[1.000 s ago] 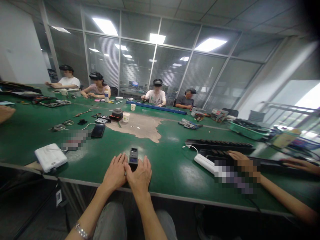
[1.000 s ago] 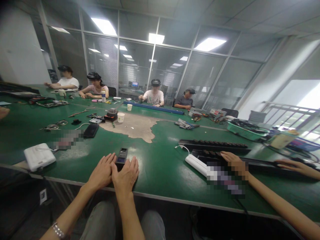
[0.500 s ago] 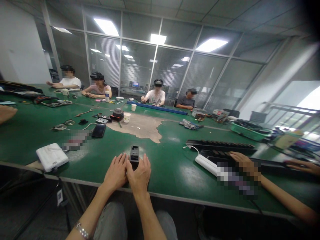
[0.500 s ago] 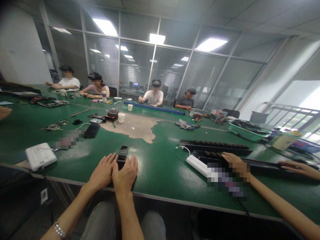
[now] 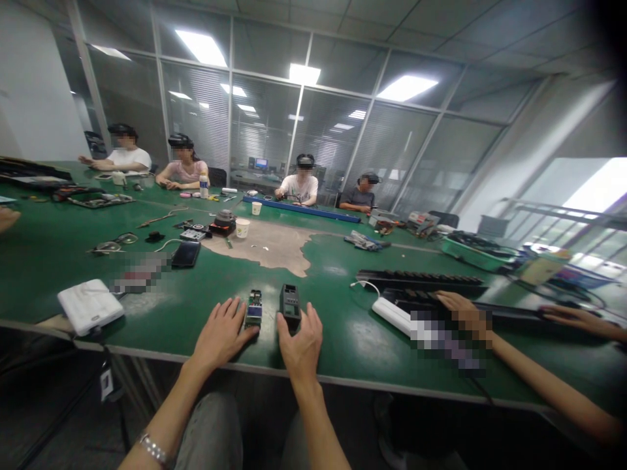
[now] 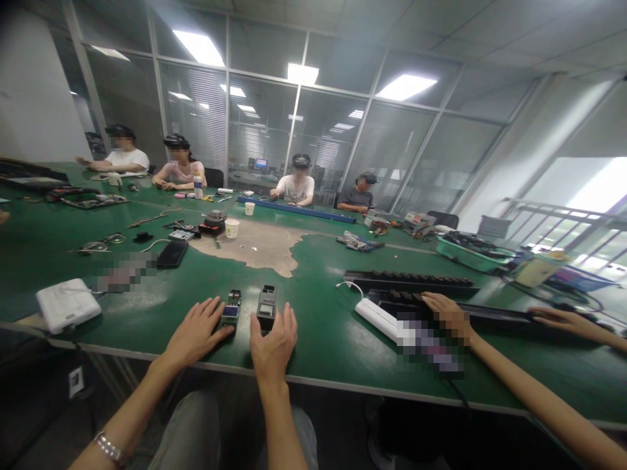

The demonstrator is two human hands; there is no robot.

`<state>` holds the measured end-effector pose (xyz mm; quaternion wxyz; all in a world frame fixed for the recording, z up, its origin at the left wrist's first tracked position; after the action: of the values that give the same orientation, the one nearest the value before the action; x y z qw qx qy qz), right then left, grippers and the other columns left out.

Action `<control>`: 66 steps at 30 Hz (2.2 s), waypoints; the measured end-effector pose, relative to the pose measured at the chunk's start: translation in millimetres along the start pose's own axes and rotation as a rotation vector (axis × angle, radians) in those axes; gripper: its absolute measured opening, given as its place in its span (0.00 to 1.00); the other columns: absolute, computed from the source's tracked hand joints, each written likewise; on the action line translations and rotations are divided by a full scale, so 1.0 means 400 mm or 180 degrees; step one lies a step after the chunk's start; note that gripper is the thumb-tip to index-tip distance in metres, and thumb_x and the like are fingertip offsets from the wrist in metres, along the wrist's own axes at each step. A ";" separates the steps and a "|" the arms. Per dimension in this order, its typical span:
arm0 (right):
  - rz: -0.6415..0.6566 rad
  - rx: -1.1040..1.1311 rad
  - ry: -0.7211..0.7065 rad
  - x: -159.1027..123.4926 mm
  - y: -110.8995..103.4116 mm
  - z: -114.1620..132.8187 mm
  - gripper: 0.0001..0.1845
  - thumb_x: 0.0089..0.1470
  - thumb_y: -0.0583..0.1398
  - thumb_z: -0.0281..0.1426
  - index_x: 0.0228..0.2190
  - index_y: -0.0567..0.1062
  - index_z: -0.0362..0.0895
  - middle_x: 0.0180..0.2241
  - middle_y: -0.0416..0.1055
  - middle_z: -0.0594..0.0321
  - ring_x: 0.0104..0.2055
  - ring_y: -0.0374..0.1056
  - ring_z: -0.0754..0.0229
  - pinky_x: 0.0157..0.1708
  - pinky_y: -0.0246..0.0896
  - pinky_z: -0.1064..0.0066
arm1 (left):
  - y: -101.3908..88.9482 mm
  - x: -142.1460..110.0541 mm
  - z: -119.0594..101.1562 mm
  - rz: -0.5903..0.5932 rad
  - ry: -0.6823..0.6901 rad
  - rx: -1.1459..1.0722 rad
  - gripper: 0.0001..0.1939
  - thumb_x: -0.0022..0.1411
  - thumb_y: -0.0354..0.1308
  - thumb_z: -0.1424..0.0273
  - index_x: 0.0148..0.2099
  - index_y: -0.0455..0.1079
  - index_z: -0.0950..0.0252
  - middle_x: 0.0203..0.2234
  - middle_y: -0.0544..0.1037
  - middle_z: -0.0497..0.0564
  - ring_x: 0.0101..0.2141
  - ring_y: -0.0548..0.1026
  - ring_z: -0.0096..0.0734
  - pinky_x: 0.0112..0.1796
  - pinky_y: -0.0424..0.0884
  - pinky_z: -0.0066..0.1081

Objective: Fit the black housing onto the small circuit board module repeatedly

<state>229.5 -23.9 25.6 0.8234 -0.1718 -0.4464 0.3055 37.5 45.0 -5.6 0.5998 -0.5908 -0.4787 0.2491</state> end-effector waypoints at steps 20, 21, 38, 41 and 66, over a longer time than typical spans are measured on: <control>0.0373 -0.0550 0.0059 -0.037 0.023 -0.038 0.46 0.52 0.60 0.54 0.55 0.68 0.26 0.61 0.56 0.31 0.65 0.50 0.36 0.61 0.47 0.50 | -0.011 -0.003 -0.012 0.0018 0.0028 0.0133 0.40 0.66 0.38 0.42 0.67 0.58 0.65 0.66 0.58 0.60 0.66 0.54 0.50 0.62 0.50 0.49; 0.0334 -0.0540 0.0056 -0.038 0.024 -0.039 0.48 0.51 0.60 0.54 0.57 0.66 0.24 0.62 0.55 0.31 0.65 0.49 0.36 0.61 0.47 0.50 | -0.012 -0.003 -0.013 0.0016 0.0034 0.0138 0.40 0.66 0.38 0.42 0.67 0.58 0.65 0.66 0.58 0.60 0.66 0.54 0.50 0.62 0.50 0.49; 0.0380 -0.0429 0.0106 -0.031 0.022 -0.038 0.36 0.53 0.61 0.51 0.51 0.73 0.33 0.60 0.60 0.35 0.62 0.56 0.37 0.58 0.52 0.50 | -0.001 -0.001 -0.008 -0.0015 0.0032 0.0105 0.42 0.64 0.39 0.40 0.67 0.59 0.66 0.66 0.58 0.61 0.66 0.54 0.51 0.63 0.50 0.50; 0.0325 -0.0346 0.0095 -0.030 0.021 -0.038 0.32 0.55 0.60 0.48 0.49 0.75 0.34 0.61 0.60 0.36 0.62 0.56 0.38 0.58 0.53 0.49 | -0.003 -0.002 -0.008 -0.0034 0.0040 0.0092 0.42 0.65 0.40 0.41 0.67 0.59 0.66 0.66 0.59 0.61 0.66 0.54 0.51 0.63 0.50 0.51; 0.0425 0.0275 0.0010 0.015 0.072 0.184 0.25 0.54 0.61 0.44 0.44 0.77 0.35 0.60 0.60 0.38 0.63 0.55 0.42 0.59 0.51 0.53 | -0.023 -0.011 -0.009 0.0160 0.0092 0.0178 0.33 0.66 0.48 0.56 0.68 0.54 0.66 0.67 0.57 0.60 0.65 0.55 0.50 0.63 0.50 0.50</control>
<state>159.9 2.4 53.3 0.8085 -0.1661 -0.4190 0.3784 36.3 37.7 2.4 0.6165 -0.5892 -0.4479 0.2687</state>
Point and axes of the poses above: each hand's wrist, its own x-axis towards the middle knuckle, its own y-axis out of the palm, z = x × y, the point moved 5 cm from there along x, towards the middle knuckle
